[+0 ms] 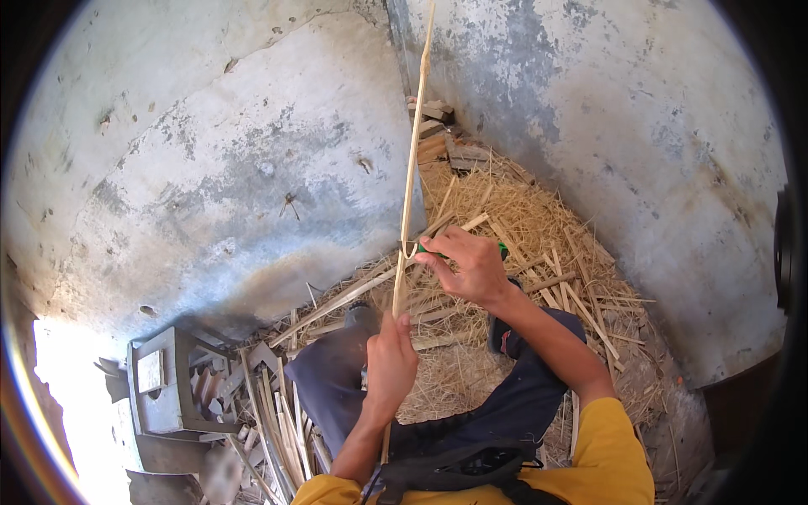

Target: The person shaves a long thin strip of wood using a small green-handled tool, held between their hands while sitting down.

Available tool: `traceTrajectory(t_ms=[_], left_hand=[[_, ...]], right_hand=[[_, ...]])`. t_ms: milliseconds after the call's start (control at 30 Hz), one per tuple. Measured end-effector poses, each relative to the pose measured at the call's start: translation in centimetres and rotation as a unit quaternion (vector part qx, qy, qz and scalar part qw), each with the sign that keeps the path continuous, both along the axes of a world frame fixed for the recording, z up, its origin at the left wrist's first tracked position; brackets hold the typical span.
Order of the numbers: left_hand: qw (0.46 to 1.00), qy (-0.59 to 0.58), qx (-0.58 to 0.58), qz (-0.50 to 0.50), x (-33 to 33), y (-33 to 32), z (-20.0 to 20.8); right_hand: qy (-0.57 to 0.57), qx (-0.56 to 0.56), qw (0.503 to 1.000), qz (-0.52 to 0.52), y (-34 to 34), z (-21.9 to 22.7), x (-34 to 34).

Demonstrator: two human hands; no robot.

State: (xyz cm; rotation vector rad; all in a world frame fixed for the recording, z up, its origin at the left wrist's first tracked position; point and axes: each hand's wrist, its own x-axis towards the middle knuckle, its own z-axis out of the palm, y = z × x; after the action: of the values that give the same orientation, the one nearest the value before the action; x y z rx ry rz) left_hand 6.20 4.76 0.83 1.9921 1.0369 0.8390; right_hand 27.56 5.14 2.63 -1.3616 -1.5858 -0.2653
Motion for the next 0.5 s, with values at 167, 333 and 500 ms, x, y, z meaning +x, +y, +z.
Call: traceTrajectory(t_ms=[167,333,500], left_hand=[[1.0,0.028,0.007,0.004,-0.7,0.0,0.3],[0.999,0.049,-0.015,-0.016,-1.8,-1.0,-0.3],[0.995,0.09,-0.027,-0.036,-3.8,-1.8,-1.8]], right_hand=[[-0.012,0.005,1.0,-0.025,0.6,0.2,0.2],[0.001,0.053,0.997,-0.063,2.4,0.4,3.5],[-0.008,0.054,0.994,-0.092,4.1,-0.5,6.5]])
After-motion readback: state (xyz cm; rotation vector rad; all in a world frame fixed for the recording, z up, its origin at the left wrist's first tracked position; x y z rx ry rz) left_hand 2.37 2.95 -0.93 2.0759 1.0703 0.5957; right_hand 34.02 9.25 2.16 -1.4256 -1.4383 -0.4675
